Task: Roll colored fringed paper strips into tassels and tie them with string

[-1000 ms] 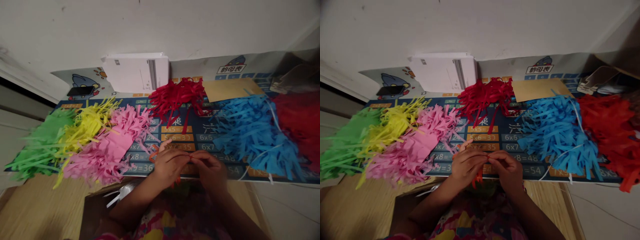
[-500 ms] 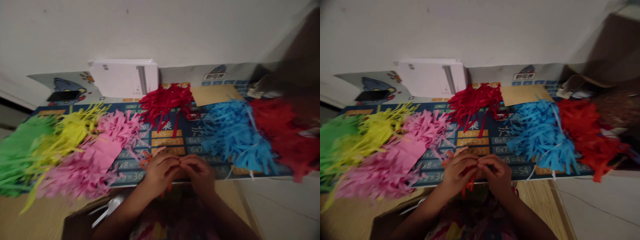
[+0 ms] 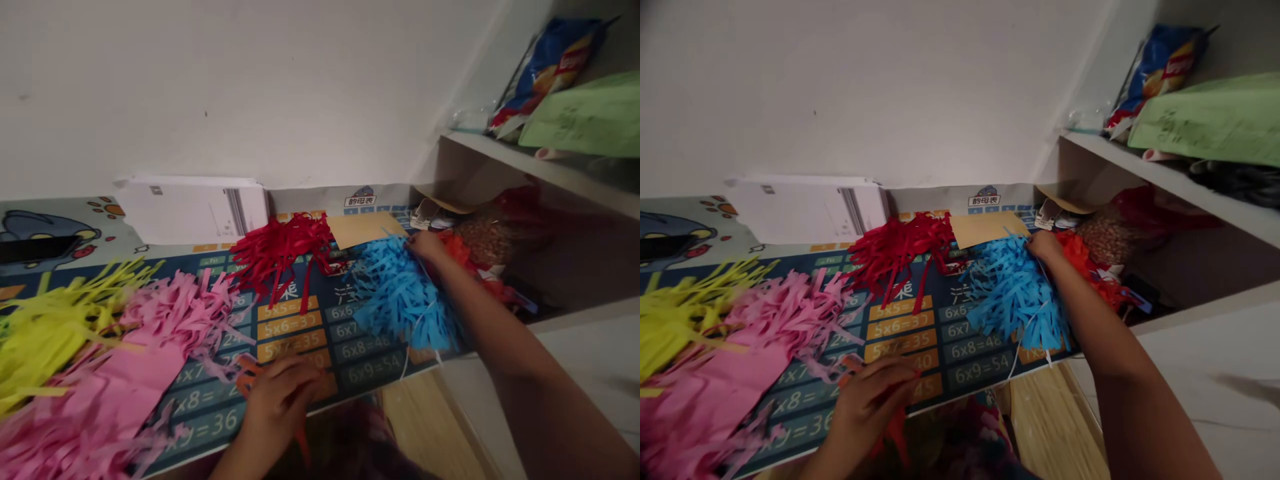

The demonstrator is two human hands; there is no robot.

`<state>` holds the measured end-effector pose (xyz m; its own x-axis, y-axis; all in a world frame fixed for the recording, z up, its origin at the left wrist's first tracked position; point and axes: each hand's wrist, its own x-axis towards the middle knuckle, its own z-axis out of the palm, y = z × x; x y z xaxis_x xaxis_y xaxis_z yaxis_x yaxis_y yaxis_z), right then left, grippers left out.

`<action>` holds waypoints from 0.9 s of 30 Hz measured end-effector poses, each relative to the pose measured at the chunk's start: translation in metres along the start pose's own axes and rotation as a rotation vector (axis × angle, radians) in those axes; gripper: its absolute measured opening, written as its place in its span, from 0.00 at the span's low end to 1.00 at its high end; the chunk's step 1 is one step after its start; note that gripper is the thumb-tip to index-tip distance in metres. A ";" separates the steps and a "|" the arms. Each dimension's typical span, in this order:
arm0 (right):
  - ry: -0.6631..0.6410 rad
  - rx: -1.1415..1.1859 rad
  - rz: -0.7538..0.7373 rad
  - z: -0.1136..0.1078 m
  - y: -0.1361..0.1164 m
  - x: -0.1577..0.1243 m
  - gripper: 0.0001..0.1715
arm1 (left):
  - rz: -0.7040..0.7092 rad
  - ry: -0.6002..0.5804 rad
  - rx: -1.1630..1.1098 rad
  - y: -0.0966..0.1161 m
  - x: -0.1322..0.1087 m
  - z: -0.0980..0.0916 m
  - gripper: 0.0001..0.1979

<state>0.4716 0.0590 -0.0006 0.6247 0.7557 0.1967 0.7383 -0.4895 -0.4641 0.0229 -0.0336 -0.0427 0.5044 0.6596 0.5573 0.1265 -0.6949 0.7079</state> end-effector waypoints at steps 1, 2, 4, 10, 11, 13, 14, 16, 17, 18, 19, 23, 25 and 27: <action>-0.004 0.027 0.022 0.002 0.001 -0.002 0.14 | -0.025 0.004 -0.018 0.001 0.000 0.000 0.04; -0.007 0.059 0.053 0.002 0.001 -0.006 0.14 | -0.049 0.006 -0.037 0.002 0.001 0.000 0.03; 0.001 0.136 0.109 -0.008 0.000 -0.014 0.14 | -0.097 0.015 -0.079 0.002 0.000 -0.001 0.03; 0.092 0.378 0.106 -0.061 -0.034 -0.092 0.16 | -0.484 0.175 -0.406 -0.004 -0.008 -0.002 0.05; 0.082 0.408 0.081 -0.063 -0.043 -0.117 0.16 | -0.618 0.207 -0.543 -0.003 -0.009 -0.002 0.07; 0.028 0.451 0.022 -0.057 -0.063 -0.169 0.14 | -0.877 0.278 -0.849 0.001 -0.010 0.000 0.13; -0.038 0.468 -0.034 -0.051 -0.073 -0.195 0.14 | -0.966 0.321 -0.977 0.004 -0.009 0.000 0.17; -0.157 0.548 -0.145 -0.032 -0.092 -0.242 0.14 | -1.069 0.391 -1.137 0.008 -0.009 0.000 0.21; -0.202 0.595 -0.191 -0.022 -0.102 -0.262 0.14 | -1.090 0.420 -1.181 0.010 -0.010 0.000 0.22; -0.228 0.642 -0.223 -0.011 -0.111 -0.278 0.14 | -1.096 0.445 -1.210 0.012 -0.011 -0.001 0.22; -0.238 0.685 -0.236 -0.001 -0.120 -0.291 0.13 | -1.093 0.464 -1.229 0.014 -0.012 -0.002 0.22; -0.229 0.773 -0.146 0.025 -0.139 -0.307 0.14 | -1.054 0.471 -1.251 0.019 -0.022 -0.012 0.22; -0.223 0.763 -0.147 0.027 -0.135 -0.297 0.14 | -1.061 0.458 -1.241 0.020 -0.026 -0.017 0.22; -0.206 0.731 -0.146 0.023 -0.124 -0.279 0.14 | -1.074 0.458 -1.222 0.019 -0.029 -0.019 0.22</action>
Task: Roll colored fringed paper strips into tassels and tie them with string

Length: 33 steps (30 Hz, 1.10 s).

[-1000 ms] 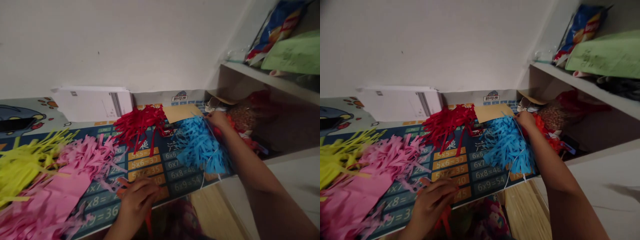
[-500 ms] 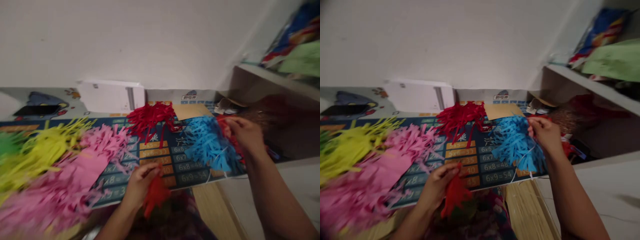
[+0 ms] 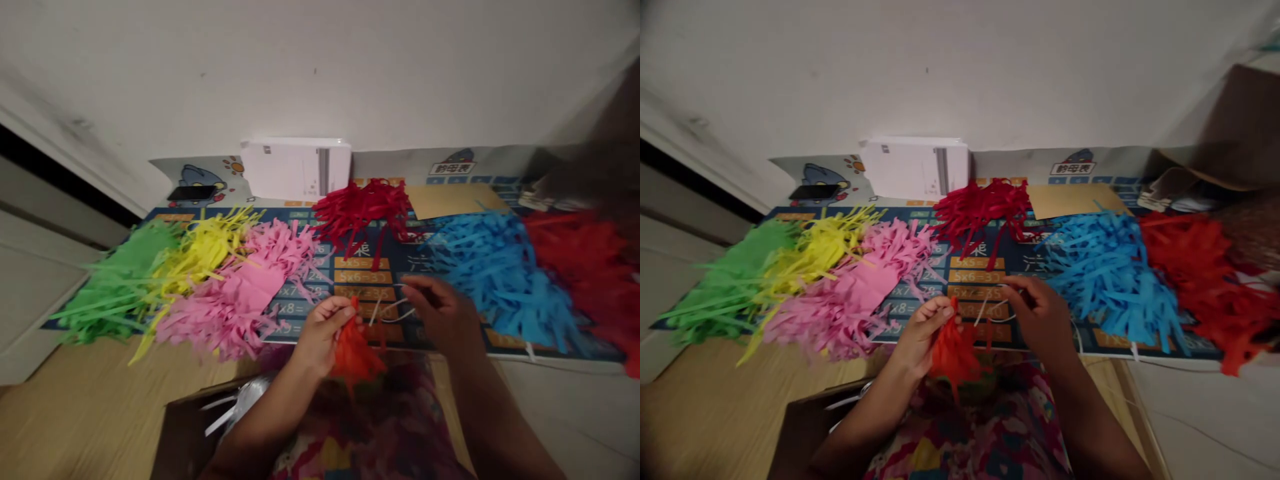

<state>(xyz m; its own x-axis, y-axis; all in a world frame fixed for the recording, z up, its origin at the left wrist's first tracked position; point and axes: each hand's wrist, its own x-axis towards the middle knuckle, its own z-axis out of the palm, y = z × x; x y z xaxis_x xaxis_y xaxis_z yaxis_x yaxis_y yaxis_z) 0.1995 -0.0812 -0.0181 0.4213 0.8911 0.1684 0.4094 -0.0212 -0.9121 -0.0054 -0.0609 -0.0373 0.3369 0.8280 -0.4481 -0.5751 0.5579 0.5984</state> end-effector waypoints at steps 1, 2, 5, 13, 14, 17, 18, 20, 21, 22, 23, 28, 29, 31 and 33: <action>0.016 -0.007 0.018 -0.008 0.004 0.007 0.14 | 0.003 0.005 0.006 0.000 0.001 -0.001 0.22; 0.030 0.002 0.049 -0.015 0.008 0.013 0.15 | 0.002 0.006 0.010 -0.001 0.002 -0.002 0.22; 0.018 0.121 0.144 -0.022 0.020 0.020 0.18 | -0.036 -0.009 0.010 -0.006 0.007 0.000 0.22; -0.289 0.316 0.282 0.011 0.027 -0.017 0.21 | -0.158 -0.076 0.097 -0.015 0.015 0.002 0.19; -0.319 0.339 0.288 0.013 0.025 -0.020 0.20 | -0.182 -0.102 0.119 -0.016 0.015 0.001 0.19; -0.292 0.419 0.341 0.018 0.017 -0.024 0.22 | -0.250 -0.202 0.151 -0.020 0.014 0.002 0.20; -0.274 0.457 0.372 0.020 0.016 -0.024 0.23 | -0.238 -0.214 0.155 -0.021 0.014 0.003 0.20; -0.263 0.537 0.438 0.024 0.014 -0.024 0.25 | -0.162 -0.195 0.166 -0.022 0.013 0.005 0.20; -0.265 0.568 0.461 0.026 0.014 -0.025 0.26 | -0.126 -0.182 0.173 -0.022 0.012 0.006 0.20; -0.268 0.588 0.475 0.028 0.014 -0.025 0.27 | -0.108 -0.178 0.179 -0.022 0.012 0.006 0.19; -0.268 0.600 0.485 0.030 0.015 -0.025 0.27 | -0.114 -0.190 0.184 -0.022 0.011 0.007 0.20; -0.205 0.872 0.523 0.031 0.017 -0.016 0.24 | -0.092 -0.243 0.244 -0.019 0.010 0.004 0.20; -0.196 0.960 0.528 0.030 0.017 -0.013 0.23 | -0.065 -0.236 0.268 -0.019 0.010 0.003 0.20; -0.217 1.096 0.542 0.027 0.014 -0.009 0.22 | -0.044 -0.235 0.315 -0.020 0.010 0.002 0.20; -0.265 1.161 0.561 0.026 0.009 -0.007 0.20 | -0.058 -0.252 0.348 -0.022 0.011 0.000 0.20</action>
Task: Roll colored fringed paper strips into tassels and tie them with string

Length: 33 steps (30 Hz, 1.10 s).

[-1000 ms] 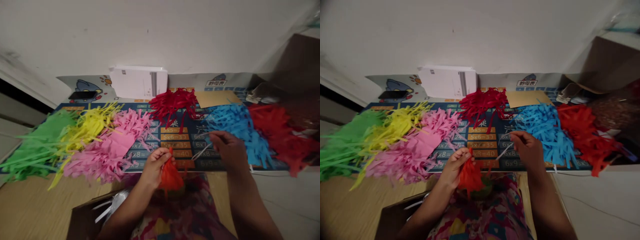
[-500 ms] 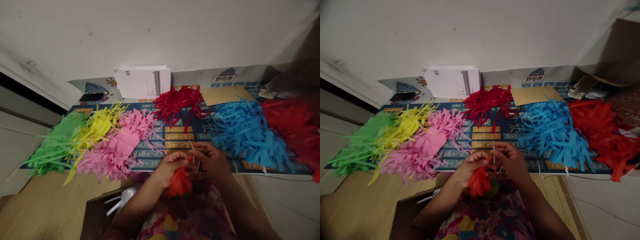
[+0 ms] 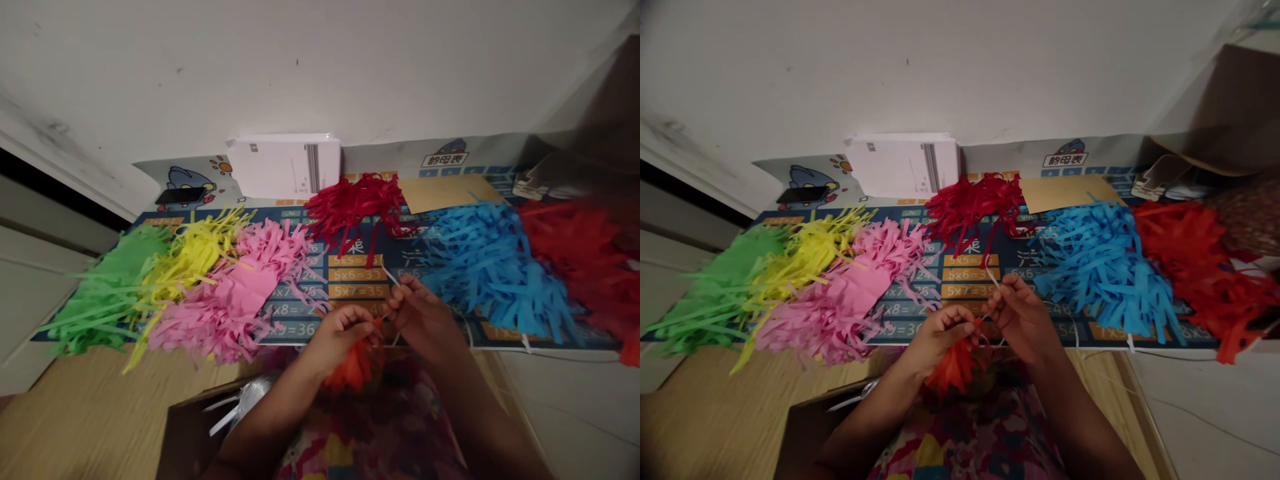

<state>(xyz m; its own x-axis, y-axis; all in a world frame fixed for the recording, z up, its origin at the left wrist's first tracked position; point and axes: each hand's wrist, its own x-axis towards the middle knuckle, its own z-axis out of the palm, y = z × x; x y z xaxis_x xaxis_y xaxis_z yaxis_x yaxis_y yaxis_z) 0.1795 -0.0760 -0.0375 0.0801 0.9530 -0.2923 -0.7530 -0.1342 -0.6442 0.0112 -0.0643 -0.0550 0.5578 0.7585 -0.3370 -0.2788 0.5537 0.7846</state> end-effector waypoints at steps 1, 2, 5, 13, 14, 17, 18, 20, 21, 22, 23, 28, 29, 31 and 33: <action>-0.017 0.012 0.010 0.002 -0.001 -0.001 0.19 | -0.008 -0.015 0.017 -0.001 0.000 0.000 0.20; -0.026 0.021 0.008 0.003 -0.002 -0.001 0.18 | -0.013 -0.028 0.035 -0.002 0.000 0.000 0.20; -0.017 0.009 -0.046 0.004 -0.003 -0.002 0.18 | -0.022 -0.037 0.063 -0.003 0.001 0.001 0.20; 0.212 -0.748 -0.330 0.003 0.010 -0.032 0.16 | 0.000 0.184 -0.298 0.012 0.001 -0.001 0.20; 0.212 -0.818 -0.338 0.006 0.012 -0.038 0.16 | -0.025 0.183 -0.346 0.013 0.001 -0.001 0.21; 0.221 -0.878 -0.376 0.016 0.017 -0.049 0.15 | -0.042 0.194 -0.432 0.013 0.001 0.001 0.23; 0.227 -0.880 -0.383 0.018 0.018 -0.050 0.15 | -0.043 0.196 -0.445 0.013 0.001 0.002 0.23; 0.236 -0.887 -0.375 0.020 0.018 -0.049 0.16 | -0.040 0.202 -0.454 0.013 0.000 0.004 0.23; 0.240 -0.888 -0.367 0.020 0.018 -0.048 0.16 | -0.039 0.205 -0.454 0.014 0.000 0.005 0.23; 0.243 -0.886 -0.357 0.020 0.018 -0.047 0.17 | -0.038 0.206 -0.452 0.014 -0.001 0.005 0.23; 0.244 -0.880 -0.346 0.020 0.018 -0.046 0.17 | -0.036 0.207 -0.450 0.014 -0.001 0.005 0.23; 0.218 -0.866 -0.336 0.013 0.017 -0.047 0.15 | -0.047 0.192 -0.430 0.013 -0.002 0.005 0.22; 0.203 -0.876 -0.340 0.011 0.017 -0.047 0.15 | -0.055 0.189 -0.425 0.013 -0.002 0.004 0.22; 0.174 -0.885 -0.334 0.009 0.017 -0.048 0.14 | -0.060 0.184 -0.417 0.012 -0.001 0.004 0.22; 0.160 -0.855 -0.304 0.010 0.018 -0.047 0.14 | -0.060 0.173 -0.409 0.012 -0.001 0.004 0.23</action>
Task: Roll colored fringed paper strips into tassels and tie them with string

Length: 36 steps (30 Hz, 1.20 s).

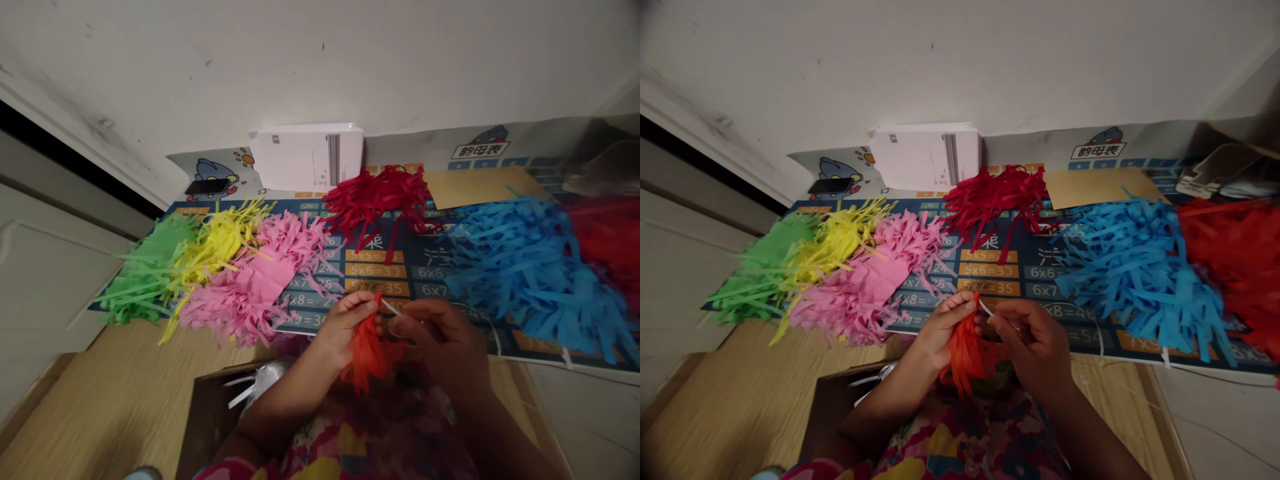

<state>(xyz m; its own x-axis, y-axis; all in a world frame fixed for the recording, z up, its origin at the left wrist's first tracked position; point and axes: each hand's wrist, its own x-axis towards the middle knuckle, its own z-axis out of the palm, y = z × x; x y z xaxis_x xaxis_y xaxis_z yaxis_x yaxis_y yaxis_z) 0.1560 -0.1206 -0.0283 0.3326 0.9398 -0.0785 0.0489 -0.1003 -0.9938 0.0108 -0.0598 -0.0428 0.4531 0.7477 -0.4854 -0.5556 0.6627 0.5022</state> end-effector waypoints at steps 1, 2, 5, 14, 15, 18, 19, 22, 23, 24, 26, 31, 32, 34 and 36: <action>-0.002 0.019 0.015 0.001 0.000 0.000 0.14 | -0.001 -0.004 0.005 0.000 0.000 0.000 0.23; 0.001 0.034 0.025 0.003 -0.001 0.001 0.14 | 0.000 -0.005 0.009 0.000 0.000 0.000 0.23; 0.027 -0.027 0.004 0.005 -0.001 0.003 0.14 | 0.022 0.014 0.027 -0.001 0.000 0.001 0.23; 0.014 -0.120 -0.061 -0.004 0.010 0.009 0.13 | 0.063 0.049 0.076 0.001 -0.004 0.002 0.24; 0.010 -0.121 -0.068 -0.005 0.011 0.009 0.12 | 0.064 0.047 0.084 0.000 -0.004 0.002 0.24; -0.015 -0.135 -0.082 -0.006 0.012 0.009 0.12 | 0.073 0.047 0.112 -0.002 -0.004 0.002 0.24; -0.018 -0.134 -0.079 -0.006 0.012 0.009 0.12 | 0.087 0.047 0.125 -0.003 -0.004 0.002 0.24; -0.031 -0.099 -0.055 -0.004 0.011 0.008 0.13 | 0.170 0.032 0.177 -0.008 -0.003 0.004 0.22; -0.038 -0.085 -0.043 -0.004 0.011 0.008 0.13 | 0.206 0.017 0.200 -0.009 -0.004 0.005 0.21; -0.056 -0.077 -0.033 -0.004 0.012 0.009 0.14 | 0.248 0.005 0.231 -0.010 -0.005 0.005 0.21; -0.110 -0.103 -0.030 -0.006 0.015 0.011 0.19 | 0.350 0.008 0.355 -0.011 -0.008 0.004 0.19; -0.241 -0.329 -0.182 -0.004 0.019 0.013 0.12 | 0.651 0.152 0.842 -0.012 -0.017 -0.004 0.11; -0.222 -0.364 -0.246 -0.002 0.018 0.012 0.11 | 0.687 0.148 0.909 -0.013 -0.017 -0.005 0.10; -0.157 -0.387 -0.374 -0.001 0.012 0.011 0.11 | 0.739 0.113 1.018 -0.013 -0.018 -0.006 0.08; -0.099 -0.289 -0.380 -0.013 -0.004 0.015 0.12 | 0.783 0.066 1.117 -0.013 -0.019 -0.006 0.06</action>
<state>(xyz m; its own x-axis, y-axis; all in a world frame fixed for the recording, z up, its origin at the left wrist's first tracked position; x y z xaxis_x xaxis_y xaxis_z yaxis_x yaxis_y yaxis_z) 0.1731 -0.1105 -0.0249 0.1501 0.9528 0.2641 0.4134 0.1822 -0.8921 0.0053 -0.0828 -0.0445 0.2318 0.9571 0.1737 0.2191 -0.2253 0.9493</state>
